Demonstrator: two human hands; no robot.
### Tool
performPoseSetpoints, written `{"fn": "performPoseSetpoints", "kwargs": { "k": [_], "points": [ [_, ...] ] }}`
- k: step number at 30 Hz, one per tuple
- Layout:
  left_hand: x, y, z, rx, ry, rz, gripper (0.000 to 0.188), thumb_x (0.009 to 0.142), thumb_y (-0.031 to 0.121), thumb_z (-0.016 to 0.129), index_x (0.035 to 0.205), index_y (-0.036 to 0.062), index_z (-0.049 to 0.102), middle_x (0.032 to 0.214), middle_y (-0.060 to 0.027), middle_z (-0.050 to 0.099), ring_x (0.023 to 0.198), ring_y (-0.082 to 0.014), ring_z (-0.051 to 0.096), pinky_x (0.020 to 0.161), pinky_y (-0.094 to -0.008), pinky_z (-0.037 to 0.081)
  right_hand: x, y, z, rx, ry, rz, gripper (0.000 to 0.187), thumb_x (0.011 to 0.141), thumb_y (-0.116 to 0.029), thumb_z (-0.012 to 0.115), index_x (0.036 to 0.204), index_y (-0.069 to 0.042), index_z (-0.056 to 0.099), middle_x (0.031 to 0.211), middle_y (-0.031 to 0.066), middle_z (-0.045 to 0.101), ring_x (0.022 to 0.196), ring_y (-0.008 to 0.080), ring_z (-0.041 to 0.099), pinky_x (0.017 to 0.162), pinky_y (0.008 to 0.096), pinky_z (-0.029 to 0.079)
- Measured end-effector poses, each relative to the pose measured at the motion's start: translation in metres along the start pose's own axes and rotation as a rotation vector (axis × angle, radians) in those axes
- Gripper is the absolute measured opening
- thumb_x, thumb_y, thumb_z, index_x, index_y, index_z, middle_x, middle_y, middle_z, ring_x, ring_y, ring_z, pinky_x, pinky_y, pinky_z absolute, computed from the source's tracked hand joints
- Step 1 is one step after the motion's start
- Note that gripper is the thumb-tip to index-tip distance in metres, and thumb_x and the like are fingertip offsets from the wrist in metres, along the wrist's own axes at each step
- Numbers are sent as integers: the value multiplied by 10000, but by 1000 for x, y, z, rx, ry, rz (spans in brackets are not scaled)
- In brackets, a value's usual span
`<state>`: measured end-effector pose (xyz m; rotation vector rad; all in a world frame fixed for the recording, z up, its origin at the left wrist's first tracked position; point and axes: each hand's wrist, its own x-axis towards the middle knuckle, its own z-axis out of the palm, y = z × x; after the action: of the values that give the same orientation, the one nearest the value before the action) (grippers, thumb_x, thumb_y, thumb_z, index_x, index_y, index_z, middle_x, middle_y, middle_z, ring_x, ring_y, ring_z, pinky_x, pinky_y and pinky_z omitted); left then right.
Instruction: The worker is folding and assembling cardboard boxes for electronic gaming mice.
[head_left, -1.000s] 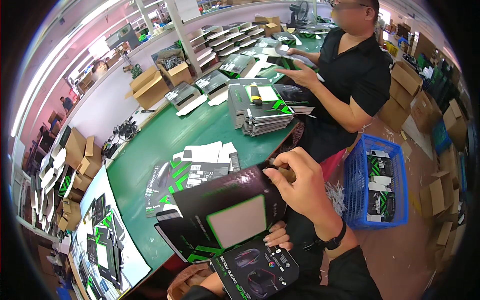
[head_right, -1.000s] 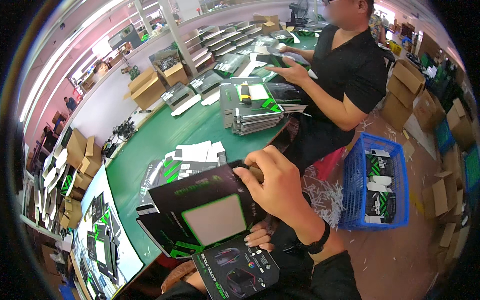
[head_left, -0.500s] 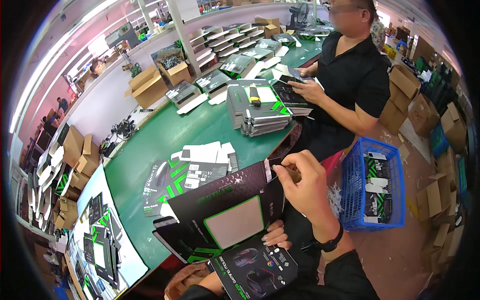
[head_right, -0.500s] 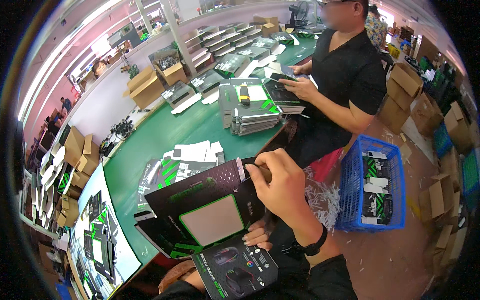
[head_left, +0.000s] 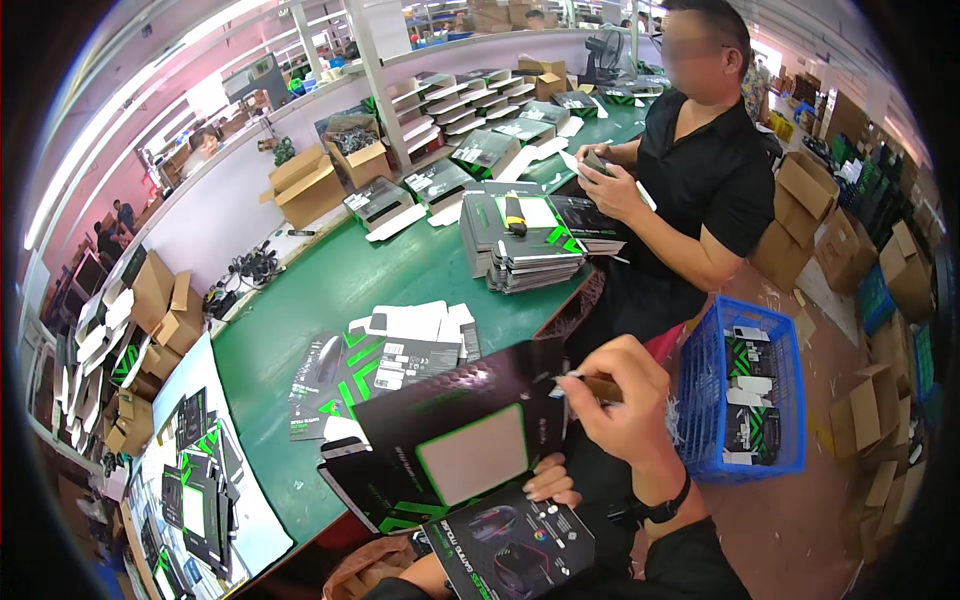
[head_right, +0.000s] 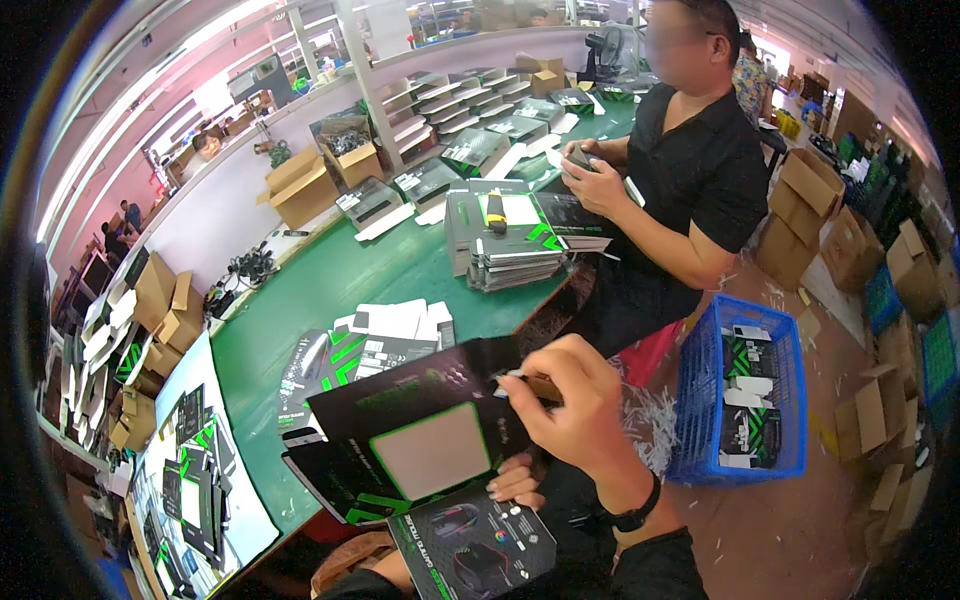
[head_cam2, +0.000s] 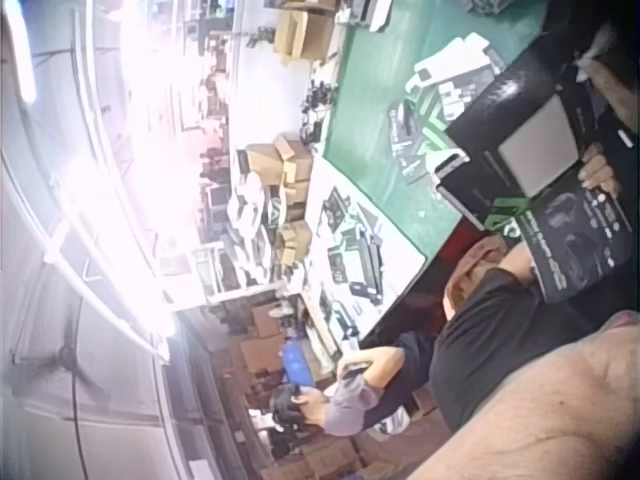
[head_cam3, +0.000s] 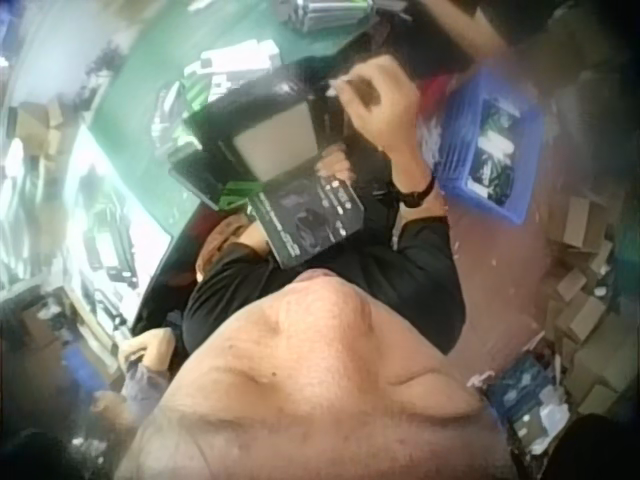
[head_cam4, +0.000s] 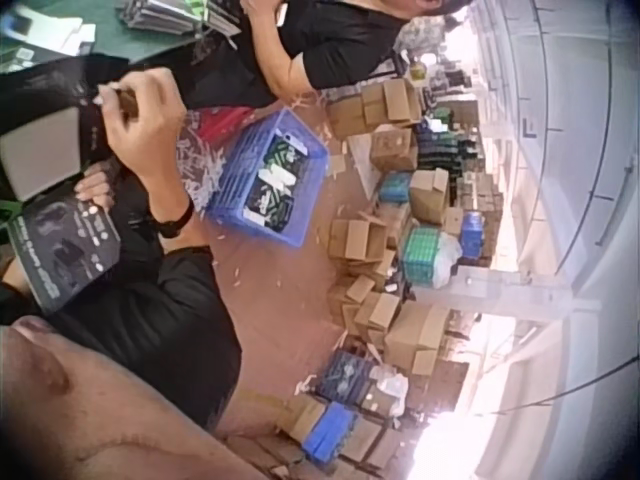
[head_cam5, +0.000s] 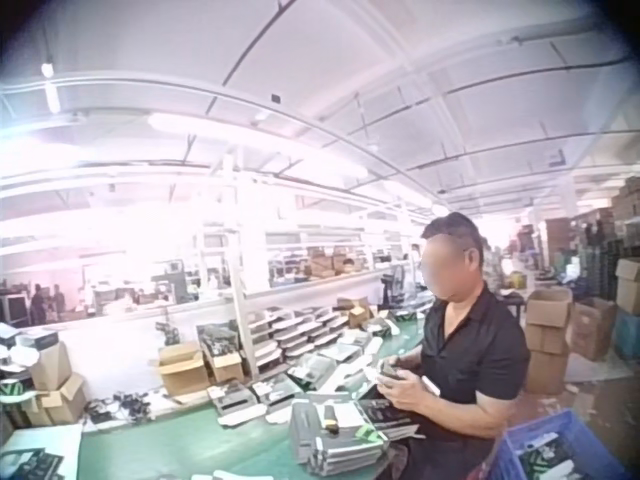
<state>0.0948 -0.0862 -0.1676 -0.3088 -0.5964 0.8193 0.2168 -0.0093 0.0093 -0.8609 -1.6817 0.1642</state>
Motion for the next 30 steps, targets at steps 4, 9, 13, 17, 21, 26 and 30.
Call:
{"fn": "performPoseSetpoints", "kwargs": {
  "k": [4, 9, 13, 17, 21, 26, 30],
  "points": [
    [-2, 18, -4, -14, -180, 59, 92, 983, 87, 405, 921, 129, 459, 685, 44, 512, 649, -81, 509, 753, -262, 350, -18, 6, -15, -71, -23, 257, 181, 764, -42, 788, 811, -24, 613, 764, 96, 577, 613, 213, 592, 537, 312, 456],
    [15, 4, -6, -41, -229, -32, 99, 1006, 91, 369, 958, 133, 445, 709, 37, 521, 681, -85, 523, 760, -271, 332, -26, 27, -13, -70, -63, 259, 160, 782, -9, 760, 820, 1, 605, 760, 68, 573, 623, 145, 577, 550, 268, 445],
    [10, 5, -7, -12, -180, -85, 107, 1012, 101, 358, 965, 129, 449, 707, 33, 520, 677, -86, 521, 759, -270, 330, -18, 35, 4, 20, -55, 231, 135, 797, 4, 741, 823, 3, 608, 776, 74, 577, 630, 142, 590, 551, 271, 458],
    [12, 2, -5, -24, -147, -126, 84, 1004, 170, 417, 944, 120, 446, 696, 36, 496, 667, -84, 498, 774, -274, 329, -23, 48, 7, 56, -77, 250, 134, 799, 6, 740, 823, 1, 609, 779, 74, 577, 636, 141, 591, 537, 269, 456],
    [9, -1, 1, -17, -89, -99, 82, 1008, 133, 392, 955, 121, 452, 698, 37, 511, 672, -87, 512, 762, -272, 328, -28, 58, 11, 32, -107, 122, 146, 775, -17, 757, 809, -21, 615, 767, 72, 577, 623, 188, 595, 528, 291, 463],
    [16, -8, 2, -87, -122, -101, 101, 996, 186, 457, 932, 110, 441, 686, 28, 477, 671, -91, 493, 783, -272, 333, -27, 65, 7, 25, -99, 77, 155, 761, -50, 773, 798, -44, 622, 751, 73, 575, 610, 222, 595, 541, 315, 471],
    [17, -7, 1, -80, -128, -93, 84, 996, 163, 455, 938, 103, 443, 688, 26, 481, 665, -93, 495, 778, -269, 338, -27, 72, 9, 24, -104, 58, 156, 768, -62, 774, 796, -45, 622, 742, 71, 571, 606, 219, 587, 541, 313, 465]
  ]
}}
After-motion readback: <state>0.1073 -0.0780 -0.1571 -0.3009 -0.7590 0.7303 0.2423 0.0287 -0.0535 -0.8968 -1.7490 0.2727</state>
